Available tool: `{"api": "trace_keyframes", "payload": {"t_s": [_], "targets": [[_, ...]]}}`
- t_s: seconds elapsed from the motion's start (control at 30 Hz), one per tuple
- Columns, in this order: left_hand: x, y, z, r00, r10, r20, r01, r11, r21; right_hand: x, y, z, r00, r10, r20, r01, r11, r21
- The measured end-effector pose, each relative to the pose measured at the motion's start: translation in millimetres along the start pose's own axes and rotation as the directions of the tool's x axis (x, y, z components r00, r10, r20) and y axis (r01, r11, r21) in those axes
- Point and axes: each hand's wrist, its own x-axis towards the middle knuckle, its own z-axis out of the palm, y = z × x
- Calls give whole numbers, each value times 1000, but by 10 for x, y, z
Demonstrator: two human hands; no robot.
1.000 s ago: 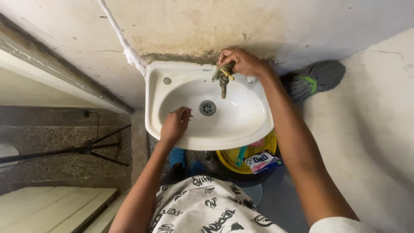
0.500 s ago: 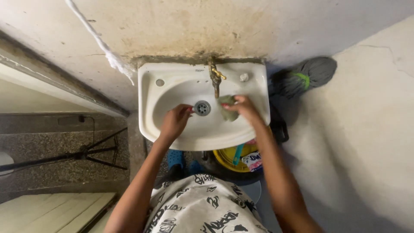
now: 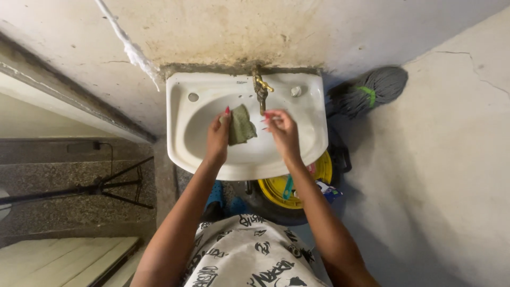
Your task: The person cleans a sink and a faucet using a sponge, wiping around the basin and the metal fixture.
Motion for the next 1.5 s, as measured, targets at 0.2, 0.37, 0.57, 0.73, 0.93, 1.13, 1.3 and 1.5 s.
{"api": "trace_keyframes", "payload": {"t_s": [0.2, 0.37, 0.57, 0.73, 0.93, 1.13, 1.3, 1.5], "targets": [[208, 70, 437, 975, 217, -49, -201, 953, 227, 260, -156, 59, 989, -121, -82, 89, 944, -317], [177, 129, 567, 992, 126, 31, -127, 992, 16, 94, -317, 157, 978, -145, -147, 75, 913, -400], [27, 88, 579, 977, 199, 79, -204, 977, 64, -28, -543, 220, 998, -50, -47, 23, 887, -461], [42, 121, 597, 996, -81, 23, 78, 991, 111, -32, -653, 272, 881, -472, 25, 397, 711, -580], [44, -39, 353, 941, -213, 261, 283, 921, -269, -230, -532, 444, 888, -420, 188, 459, 773, -438], [36, -89, 177, 988, -132, 79, 152, 924, -350, -218, -341, 308, 945, -328, 21, 322, 911, -259], [-63, 76, 152, 983, -149, 107, 176, 929, -325, -292, -380, 325, 971, -236, 33, 228, 884, -407], [-116, -10, 53, 972, -36, 232, 76, 983, -167, -348, -339, 505, 953, -301, -42, 261, 879, -399]]}}
